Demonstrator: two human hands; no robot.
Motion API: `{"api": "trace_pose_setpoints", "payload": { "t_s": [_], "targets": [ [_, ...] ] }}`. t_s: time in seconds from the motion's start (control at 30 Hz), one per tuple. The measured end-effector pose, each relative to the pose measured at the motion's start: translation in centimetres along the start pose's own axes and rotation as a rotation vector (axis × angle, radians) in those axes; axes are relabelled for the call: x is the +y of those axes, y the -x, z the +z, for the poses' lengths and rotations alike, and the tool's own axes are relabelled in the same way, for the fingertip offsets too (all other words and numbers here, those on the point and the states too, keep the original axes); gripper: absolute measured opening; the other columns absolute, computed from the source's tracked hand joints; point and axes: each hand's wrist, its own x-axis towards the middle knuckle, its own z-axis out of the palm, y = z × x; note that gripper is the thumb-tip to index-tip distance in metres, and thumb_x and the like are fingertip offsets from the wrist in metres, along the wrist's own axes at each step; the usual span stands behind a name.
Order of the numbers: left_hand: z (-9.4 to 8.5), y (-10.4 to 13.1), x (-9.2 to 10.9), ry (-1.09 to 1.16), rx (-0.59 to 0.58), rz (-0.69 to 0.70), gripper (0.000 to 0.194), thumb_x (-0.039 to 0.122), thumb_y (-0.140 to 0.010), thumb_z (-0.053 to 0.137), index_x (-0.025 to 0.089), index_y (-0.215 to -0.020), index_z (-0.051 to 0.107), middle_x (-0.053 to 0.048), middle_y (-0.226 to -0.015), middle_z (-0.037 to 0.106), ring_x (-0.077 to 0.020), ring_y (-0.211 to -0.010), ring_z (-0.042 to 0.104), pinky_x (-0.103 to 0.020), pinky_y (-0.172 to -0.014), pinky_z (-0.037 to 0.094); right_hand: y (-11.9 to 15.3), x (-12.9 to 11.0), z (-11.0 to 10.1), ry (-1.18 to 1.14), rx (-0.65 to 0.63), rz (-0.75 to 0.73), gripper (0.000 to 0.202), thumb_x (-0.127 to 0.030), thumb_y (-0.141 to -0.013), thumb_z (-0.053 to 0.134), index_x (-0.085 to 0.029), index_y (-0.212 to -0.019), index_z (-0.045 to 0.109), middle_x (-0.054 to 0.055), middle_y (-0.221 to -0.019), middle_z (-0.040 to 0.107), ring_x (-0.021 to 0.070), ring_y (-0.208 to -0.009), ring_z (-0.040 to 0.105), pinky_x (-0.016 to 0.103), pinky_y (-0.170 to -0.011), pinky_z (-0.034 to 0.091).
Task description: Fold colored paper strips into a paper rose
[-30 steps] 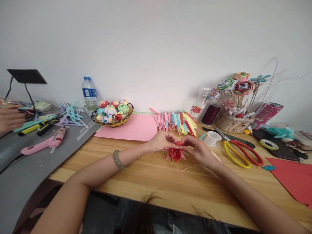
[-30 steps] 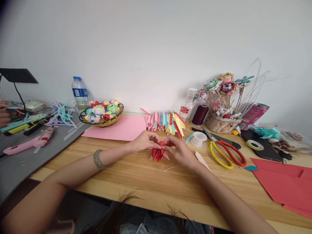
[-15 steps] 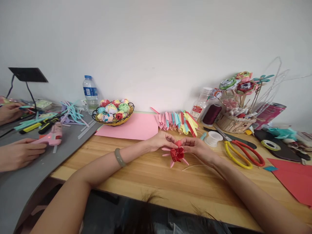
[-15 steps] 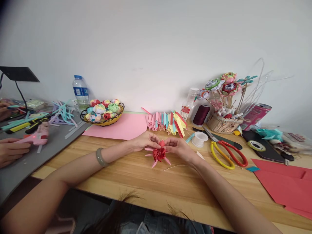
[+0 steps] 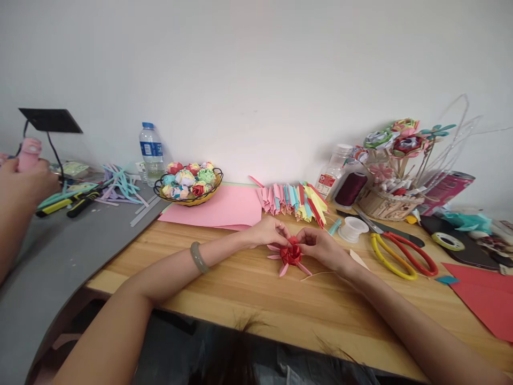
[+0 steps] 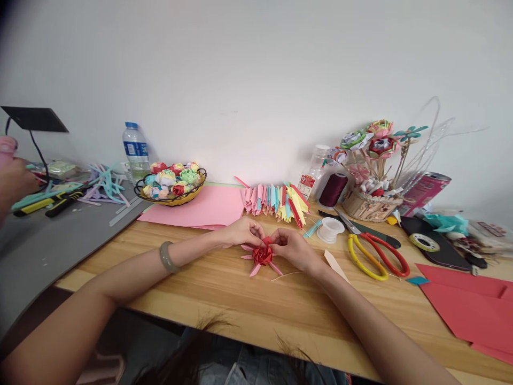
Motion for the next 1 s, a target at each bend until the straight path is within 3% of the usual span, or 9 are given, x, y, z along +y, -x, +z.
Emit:
{"api": "trace_pose_setpoints", "payload": {
  "t_s": [0.33, 0.5, 0.63, 0.77, 0.9, 1.0],
  "targets": [
    [0.9, 0.4, 0.5, -0.394, 0.119, 0.105, 0.008, 0.017, -0.053, 0.055, 0.013, -0.060, 0.054, 0.004, -0.056, 0.053, -0.0076, -0.052, 0.046, -0.019, -0.046, 0.031, 0.7, -0.8, 0.1, 0.173, -0.032, -0.114, 0.016, -0.032, -0.075, 0.056, -0.016, -0.073, 0.054, 0.000, -0.066, 0.059, 0.0109, -0.059, 0.053, 0.023, -0.054, 0.039],
    [1.3, 1.2, 0.9, -0.470, 0.188, 0.165, 0.004, 0.016, -0.057, 0.051, 0.014, -0.060, 0.052, 0.003, -0.053, 0.052, -0.0084, -0.051, 0.047, -0.020, -0.048, 0.032, 1.3, -1.4, 0.5, 0.649, 0.122, -0.323, 0.014, -0.025, -0.081, 0.047, -0.017, -0.071, 0.053, 0.001, -0.063, 0.060, 0.0115, -0.055, 0.051, 0.023, -0.052, 0.037],
    [1.1, 1.0, 1.1, -0.187, 0.139, 0.208, 0.006, 0.017, -0.065, 0.049, 0.014, -0.070, 0.051, 0.002, -0.060, 0.054, -0.0086, -0.054, 0.051, -0.020, -0.052, 0.036, 1.5, -1.0, 0.0, 0.945, 0.277, -0.594, 0.020, -0.021, -0.085, 0.039, -0.018, -0.072, 0.054, 0.002, -0.059, 0.058, 0.0107, -0.050, 0.048, 0.022, -0.048, 0.034],
    [0.7, 0.8, 1.7, 0.282, 0.080, 0.120, 0.018, 0.027, -0.075, 0.047, 0.014, -0.088, 0.051, -0.001, -0.074, 0.056, -0.0073, -0.051, 0.052, -0.019, -0.046, 0.035, 1.7, -0.7, -1.1, 0.974, 0.410, -0.781, 0.015, -0.019, -0.086, 0.041, -0.020, -0.078, 0.054, 0.004, -0.073, 0.063, 0.0124, -0.062, 0.056, 0.023, -0.054, 0.039],
    [0.8, 1.2, 2.0, 0.314, -0.162, 0.143, 0.031, 0.034, -0.072, 0.060, 0.009, -0.089, 0.058, -0.001, -0.063, 0.054, -0.0042, -0.046, 0.043, -0.018, -0.045, 0.033, 1.9, -1.0, -1.7, 0.975, 0.488, -0.860, 0.012, -0.016, -0.083, 0.047, -0.024, -0.082, 0.057, 0.006, -0.094, 0.063, 0.0157, -0.083, 0.058, 0.029, -0.070, 0.044],
    [1.0, 1.3, 2.1, 0.299, -0.042, 0.166, 0.029, 0.032, -0.066, 0.066, 0.009, -0.082, 0.060, -0.002, -0.067, 0.057, -0.0075, -0.056, 0.051, -0.021, -0.055, 0.042, 2.1, -1.4, -1.7, 0.951, 0.556, -0.845, 0.012, -0.017, -0.082, 0.050, -0.025, -0.082, 0.058, 0.006, -0.093, 0.062, 0.0169, -0.082, 0.057, 0.032, -0.072, 0.044]
  ]
}}
